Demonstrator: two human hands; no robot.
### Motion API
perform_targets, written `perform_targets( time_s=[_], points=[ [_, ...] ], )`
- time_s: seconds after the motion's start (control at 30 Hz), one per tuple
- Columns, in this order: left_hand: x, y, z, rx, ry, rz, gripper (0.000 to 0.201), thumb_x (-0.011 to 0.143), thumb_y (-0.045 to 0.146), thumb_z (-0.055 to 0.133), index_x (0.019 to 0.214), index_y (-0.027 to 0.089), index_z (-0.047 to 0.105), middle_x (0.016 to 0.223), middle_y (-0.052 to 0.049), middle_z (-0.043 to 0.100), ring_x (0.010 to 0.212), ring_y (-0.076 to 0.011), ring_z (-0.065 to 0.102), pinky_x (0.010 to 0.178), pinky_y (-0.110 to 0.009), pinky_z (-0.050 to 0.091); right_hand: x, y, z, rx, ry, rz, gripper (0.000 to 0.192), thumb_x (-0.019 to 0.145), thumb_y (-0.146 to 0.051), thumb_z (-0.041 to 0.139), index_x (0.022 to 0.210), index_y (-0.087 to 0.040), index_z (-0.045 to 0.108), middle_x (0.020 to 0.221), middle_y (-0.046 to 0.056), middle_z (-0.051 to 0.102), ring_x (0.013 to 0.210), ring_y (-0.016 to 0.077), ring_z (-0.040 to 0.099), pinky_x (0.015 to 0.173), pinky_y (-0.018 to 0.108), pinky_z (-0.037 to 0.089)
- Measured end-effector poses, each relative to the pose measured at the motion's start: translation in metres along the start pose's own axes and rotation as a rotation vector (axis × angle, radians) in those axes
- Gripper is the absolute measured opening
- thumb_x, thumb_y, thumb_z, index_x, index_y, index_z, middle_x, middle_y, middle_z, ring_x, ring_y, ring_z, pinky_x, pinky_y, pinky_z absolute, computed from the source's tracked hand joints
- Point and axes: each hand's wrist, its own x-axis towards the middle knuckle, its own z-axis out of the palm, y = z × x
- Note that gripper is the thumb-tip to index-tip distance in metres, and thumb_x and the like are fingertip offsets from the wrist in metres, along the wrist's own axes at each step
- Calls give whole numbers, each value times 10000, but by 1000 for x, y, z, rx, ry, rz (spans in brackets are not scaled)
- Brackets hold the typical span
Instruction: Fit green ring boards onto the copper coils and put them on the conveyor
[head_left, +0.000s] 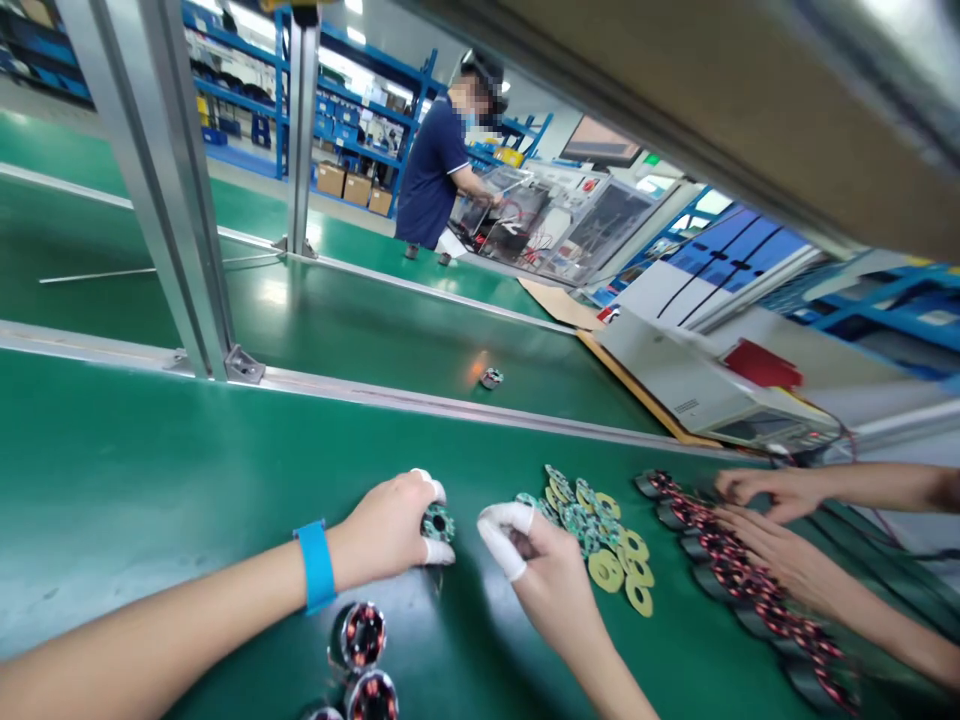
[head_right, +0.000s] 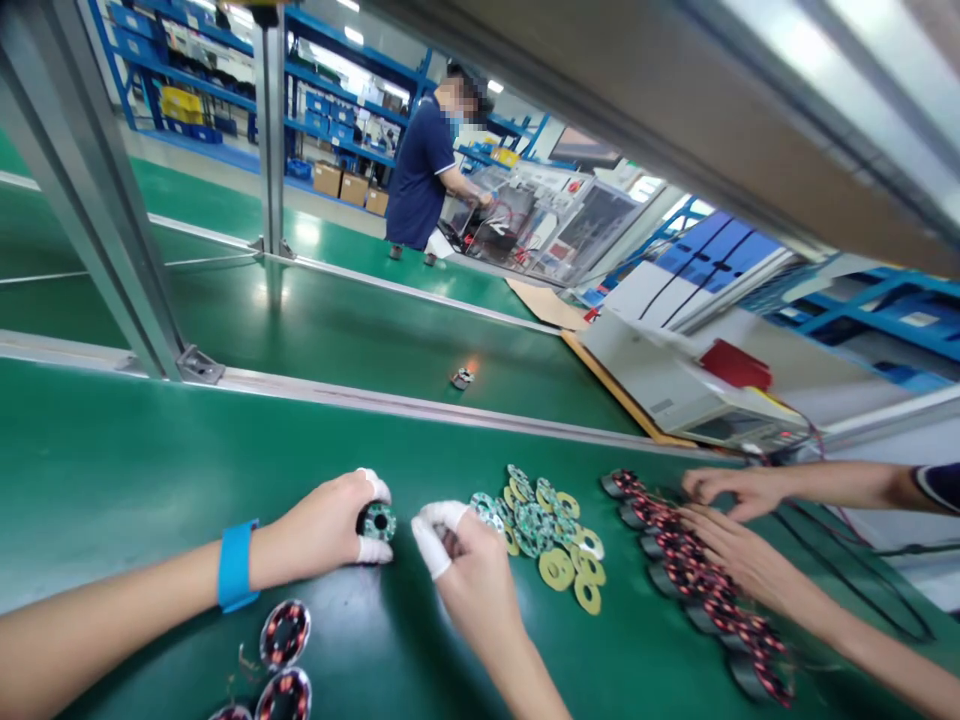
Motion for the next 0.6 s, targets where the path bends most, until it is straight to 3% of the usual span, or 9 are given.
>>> perform_targets(
  time_s=[0.03,0.1,0.17,0.23,0.3,0.37,0.43,0.53,0.6],
  points=[
    [8,-11,-11,9,29,-11,276,645,352,726,837,194,606,832,-11,602,759,-180,567,672,-254,437,-1,-3,0,-4,-50,-7,170,813,-270,534,698,-180,621,616,21,613,532,147,533,505,247,428],
    [28,-39,-42,100,213,-148,188,681,334,692,791,202,616,815,-4,607,785,-174,572,710,-239,441,-3,-9,4,-12,-160,-32,164,797,-229,542,666,-178,626,580,9,597,515,139,510,488,236,405],
    [46,-73,-80,170,391,-272,177,752,285,613,878,161,606,929,-71,598,951,-236,546,840,-308,417,-7,-14,12,-2,-253,-65,149,765,-166,548,643,-178,634,562,-2,584,523,133,502,495,227,392],
    [55,-102,-114,203,474,-375,186,759,267,595,873,120,602,923,-120,593,975,-294,539,865,-386,408,-10,-17,22,27,-306,-89,149,722,-105,548,647,-184,650,555,-14,576,533,129,499,508,220,386],
    [57,-120,-133,211,510,-431,246,740,259,606,912,83,597,929,-161,590,985,-345,536,865,-445,407,-13,-18,31,78,-348,-105,183,678,-70,556,722,-198,680,572,-26,574,540,125,493,522,216,389],
    [51,-124,-135,215,549,-441,409,735,286,612,1058,42,550,1047,-219,556,1076,-400,476,909,-511,366,-14,-18,38,143,-380,-124,287,640,-77,603,875,-214,693,638,-27,583,565,126,494,542,217,404],
    [43,-116,-120,202,558,-404,559,736,296,608,1206,32,459,1204,-246,478,1187,-411,382,975,-533,306,-14,-20,42,198,-432,-167,436,611,-145,694,1037,-231,664,750,-12,595,617,133,506,578,227,428],
    [25,-90,-81,124,444,-295,555,723,219,593,1243,79,459,1248,-173,499,1194,-302,425,1002,-414,350,-13,-28,46,234,-525,-257,566,586,-314,785,1126,-251,630,885,20,600,677,143,524,632,247,453],
    [11,-71,-55,40,325,-237,478,709,151,573,1183,105,526,1055,-96,630,961,-208,587,874,-326,466,-13,-35,49,222,-561,-305,506,608,-363,784,1085,-260,653,900,24,609,716,151,546,663,249,457]
  ],
)
